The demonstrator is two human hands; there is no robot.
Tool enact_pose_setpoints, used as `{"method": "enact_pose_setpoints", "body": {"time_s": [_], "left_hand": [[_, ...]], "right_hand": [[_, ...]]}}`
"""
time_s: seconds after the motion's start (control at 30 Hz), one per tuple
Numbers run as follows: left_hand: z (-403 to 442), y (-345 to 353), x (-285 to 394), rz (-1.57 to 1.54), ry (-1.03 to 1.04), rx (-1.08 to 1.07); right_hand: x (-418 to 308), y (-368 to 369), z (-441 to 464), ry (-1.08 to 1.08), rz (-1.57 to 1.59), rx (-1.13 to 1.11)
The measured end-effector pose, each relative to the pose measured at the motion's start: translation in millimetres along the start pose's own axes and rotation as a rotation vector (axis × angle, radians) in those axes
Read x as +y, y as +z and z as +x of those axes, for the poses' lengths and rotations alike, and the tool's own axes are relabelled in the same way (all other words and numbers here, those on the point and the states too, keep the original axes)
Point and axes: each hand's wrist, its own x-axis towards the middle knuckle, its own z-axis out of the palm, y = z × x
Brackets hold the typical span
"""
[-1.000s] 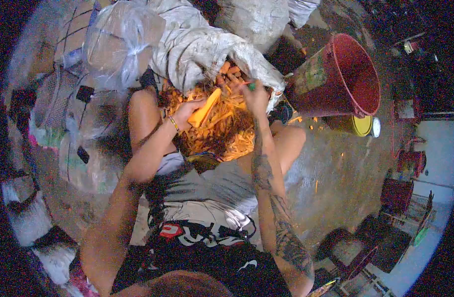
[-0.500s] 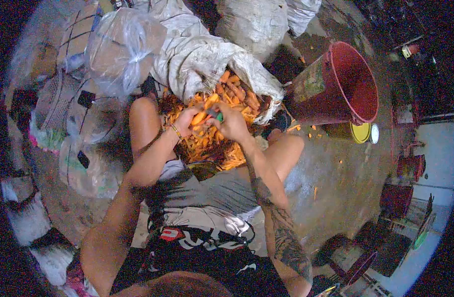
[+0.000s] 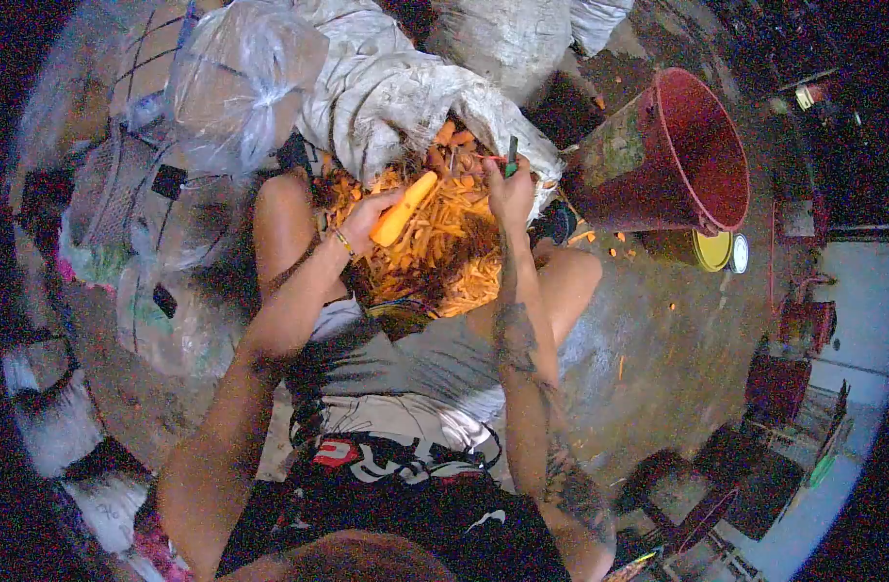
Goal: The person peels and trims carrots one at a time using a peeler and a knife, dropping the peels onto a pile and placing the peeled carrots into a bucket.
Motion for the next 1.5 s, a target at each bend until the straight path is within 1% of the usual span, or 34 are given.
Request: {"method": "enact_pose_setpoints", "body": {"time_s": [0.03, 0.07, 0.1, 0.13, 0.17, 0.2, 0.23, 0.27, 0.3, 0.37, 0.4, 0.43, 0.5, 0.53, 0.57, 0.6, 0.63, 0.7, 0.77, 0.8, 0.83, 0.87, 0.9, 0.97, 1.0, 1.1, 1.13, 1.23, 1.27, 1.37, 1.4, 1.5], "left_hand": [[2, -1, 4, -0.025, -0.004, 0.012], [0, -2, 6, -0.079, -0.013, -0.039], [4, -2, 5, -0.084, 0.009, -0.035], [9, -3, 0, -0.086, 0.024, -0.031], [13, -4, -3, -0.091, 0.037, -0.022], [13, -4, -1, -0.065, 0.026, -0.024], [7, -5, 0, -0.042, 0.008, -0.020], [0, 0, 4, -0.082, -0.016, -0.041], [-4, 3, 10, -0.117, -0.034, -0.066], [5, -10, 4, -0.170, -0.016, -0.115], [9, -13, 1, -0.200, -0.007, -0.142], [9, -5, 3, -0.212, 0.006, -0.085], [5, 15, 6, -0.240, 0.023, 0.037], [10, -11, -2, -0.200, -0.062, -0.130], [1, -1, 7, -0.200, -0.046, -0.091], [4, -11, 5, -0.201, -0.040, -0.172], [4, -18, 7, -0.198, -0.036, -0.253], [6, -18, 8, -0.184, -0.040, -0.167], [4, -11, 15, -0.127, -0.027, -0.114], [-2, -7, 21, -0.079, -0.017, -0.100], [-7, -3, 24, -0.033, -0.011, -0.084], [-9, -1, 22, -0.027, -0.028, -0.007], [-14, 4, 23, -0.007, -0.023, -0.008], [-24, 19, 32, 0.042, 0.001, -0.019], [-28, 22, 35, 0.059, -0.015, -0.026], [-16, 4, 27, 0.161, -0.049, -0.085], [-22, 12, 31, 0.138, -0.028, -0.086], [-13, 5, 21, 0.061, -0.053, -0.008], [-4, -3, 11, -0.027, -0.015, -0.007], [-11, 9, 16, -0.264, 0.052, 0.033], [-1, 1, 9, -0.348, 0.065, 0.072], [15, -22, 3, -0.370, 0.048, 0.046]], "right_hand": [[-4, 6, 2, -0.076, 0.162, -0.039], [-5, 10, -9, -0.284, -0.055, -0.120], [-45, 11, -40, -0.482, -0.279, -0.199], [-54, 15, -55, -0.344, -0.304, -0.432], [-67, 9, -55, -0.347, -0.347, -0.457], [-28, 13, -30, -0.377, -0.313, -0.284], [-25, 7, -20, -0.226, -0.195, -0.163], [-23, 0, -10, -0.091, -0.054, -0.027], [-37, -5, -7, 0.145, -0.010, 0.105], [5, 17, -7, -0.152, 0.102, -0.125], [-49, 11, -37, -0.282, -0.122, -0.198], [-51, 15, -53, -0.485, -0.157, -0.345], [-35, 17, -42, -0.538, -0.173, -0.325], [-23, 10, -29, -0.269, -0.181, -0.210], [-14, 1, -10, -0.009, -0.192, -0.090], [-11, -6, 0, 0.004, -0.311, 0.090], [-18, -11, 2, 0.018, -0.357, 0.104], [-14, -11, 3, 0.018, -0.445, -0.099], [17, 0, -5, -0.300, -0.284, -0.221], [-29, -11, -19, -0.088, -0.282, -0.445], [-25, -6, -22, -0.078, -0.272, -0.541], [-29, -2, -26, -0.004, -0.167, -0.625], [-32, 1, -29, 0.070, -0.060, -0.704], [-29, 6, -30, 0.066, 0.028, -0.770], [-14, 16, -34, -0.019, 0.168, -0.736], [-24, 16, -39, 0.118, 0.293, -0.772], [-50, 9, -43, 0.130, 0.268, -0.725], [-45, 13, -37, 0.315, 0.081, -0.721], [-44, 13, -36, 0.239, 0.015, -0.690], [-49, 11, -43, 0.025, -0.188, -0.582], [-41, 17, -44, 0.020, -0.227, -0.554], [-53, 19, -54, -0.156, -0.200, -0.502]]}}
